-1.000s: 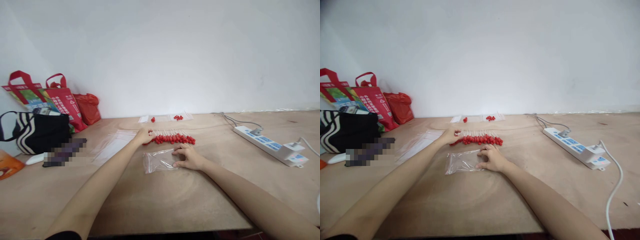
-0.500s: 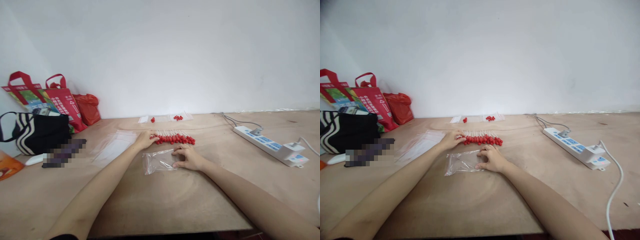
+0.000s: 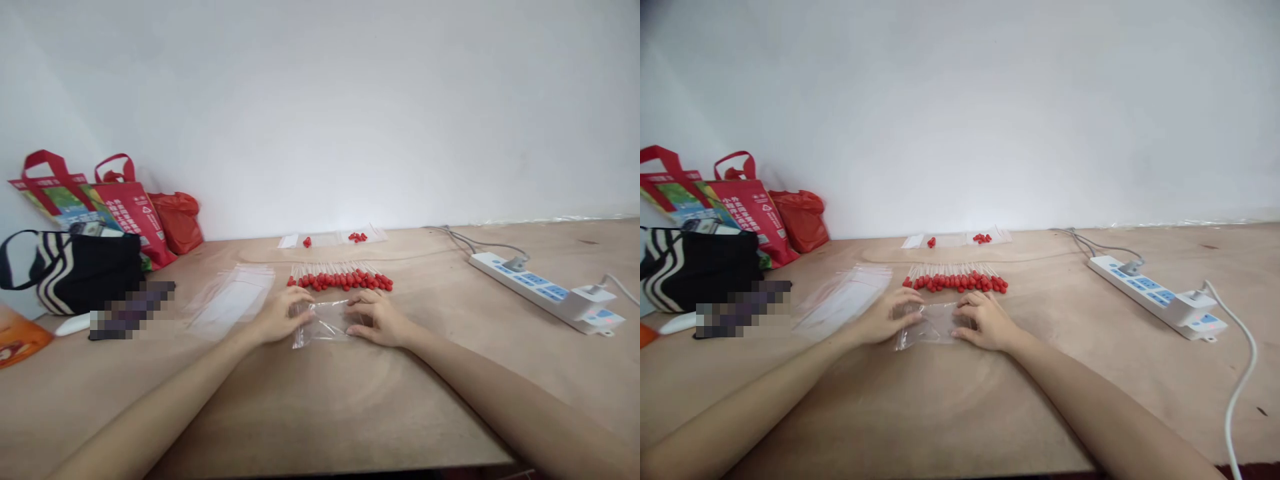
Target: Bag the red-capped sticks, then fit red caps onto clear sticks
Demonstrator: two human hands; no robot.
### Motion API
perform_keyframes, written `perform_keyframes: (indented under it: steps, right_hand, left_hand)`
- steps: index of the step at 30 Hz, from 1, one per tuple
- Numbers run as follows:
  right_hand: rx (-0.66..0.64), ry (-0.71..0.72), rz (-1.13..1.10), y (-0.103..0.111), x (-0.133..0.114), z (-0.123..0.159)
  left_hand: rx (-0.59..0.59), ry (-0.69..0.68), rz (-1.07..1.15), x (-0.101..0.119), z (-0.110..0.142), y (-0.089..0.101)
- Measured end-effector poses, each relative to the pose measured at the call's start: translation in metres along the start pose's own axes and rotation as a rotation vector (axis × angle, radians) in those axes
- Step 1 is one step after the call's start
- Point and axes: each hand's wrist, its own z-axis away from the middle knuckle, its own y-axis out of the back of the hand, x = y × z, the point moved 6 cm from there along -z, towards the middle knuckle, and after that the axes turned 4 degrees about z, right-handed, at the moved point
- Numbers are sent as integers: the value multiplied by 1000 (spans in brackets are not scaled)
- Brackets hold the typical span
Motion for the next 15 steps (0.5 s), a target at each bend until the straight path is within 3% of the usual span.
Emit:
perform_keyframes:
  steps: [2, 4, 11, 15]
  right_hand:
    - [-31, 44, -7, -3, -10, 0]
    - [-104, 98, -5, -9, -19, 1]
    - [-291, 208, 30, -18, -31, 6]
    - [-319, 242, -43, -14, -32, 7]
  left_hand:
    - [-132, -21, -15, 7, 13, -13]
    - [-182, 5, -1, 8, 21, -19]
    - [-48, 188, 209, -6, 13, -13]
    - [-235, 248, 436, -7, 13, -21]
